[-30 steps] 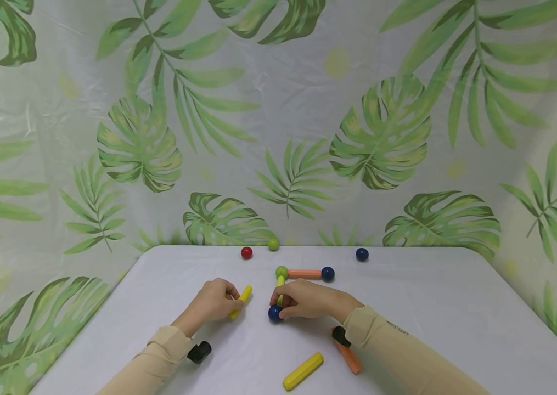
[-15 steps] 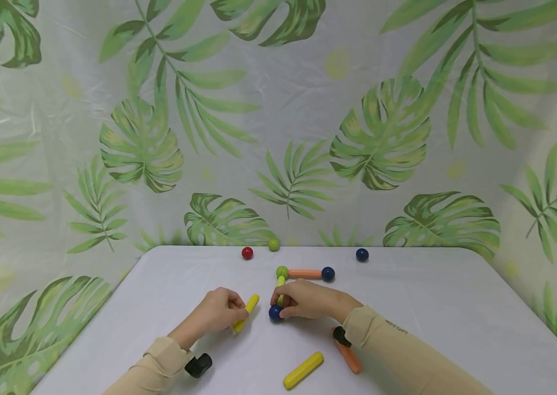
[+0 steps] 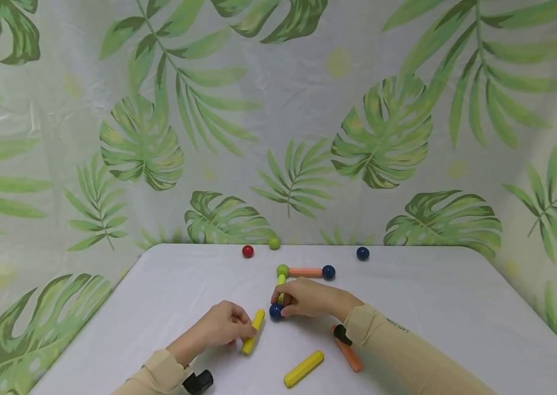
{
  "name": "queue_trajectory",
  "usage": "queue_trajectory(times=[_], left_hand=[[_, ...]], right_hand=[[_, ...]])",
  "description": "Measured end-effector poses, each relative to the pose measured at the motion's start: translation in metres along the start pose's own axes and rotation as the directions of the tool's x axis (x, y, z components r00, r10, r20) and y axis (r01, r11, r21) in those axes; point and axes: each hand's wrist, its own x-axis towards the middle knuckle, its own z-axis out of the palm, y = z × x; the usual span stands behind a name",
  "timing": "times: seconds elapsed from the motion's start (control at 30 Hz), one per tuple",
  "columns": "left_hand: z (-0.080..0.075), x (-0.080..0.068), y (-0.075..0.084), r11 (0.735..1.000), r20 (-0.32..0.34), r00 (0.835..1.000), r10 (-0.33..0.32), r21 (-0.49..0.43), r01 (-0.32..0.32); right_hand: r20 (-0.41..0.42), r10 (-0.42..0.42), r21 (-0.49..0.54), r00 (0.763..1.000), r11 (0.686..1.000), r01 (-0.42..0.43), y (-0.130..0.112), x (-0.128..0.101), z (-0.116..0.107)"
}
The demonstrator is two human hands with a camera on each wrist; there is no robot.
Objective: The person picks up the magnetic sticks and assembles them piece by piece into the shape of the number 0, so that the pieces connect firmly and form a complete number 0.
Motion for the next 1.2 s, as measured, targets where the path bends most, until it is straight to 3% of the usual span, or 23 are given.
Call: queue_trajectory(times=[0.33, 1.2], left_hand=[[0.014, -0.006, 0.002, 0.997, 0.07, 0.997, 0.014, -0.081, -0.008], [0.03, -0.003, 0.008, 0.995, 0.065, 0.998, -0.004, -0.098, 0.01]], right_hand=[[-0.004, 0.014, -0.002, 1.0, 1.0, -0.014, -0.002, 0.0, 0.0], [-0.012, 0.005, -0.004, 1.0, 1.0, -0.005, -0.001, -0.001, 0.001]])
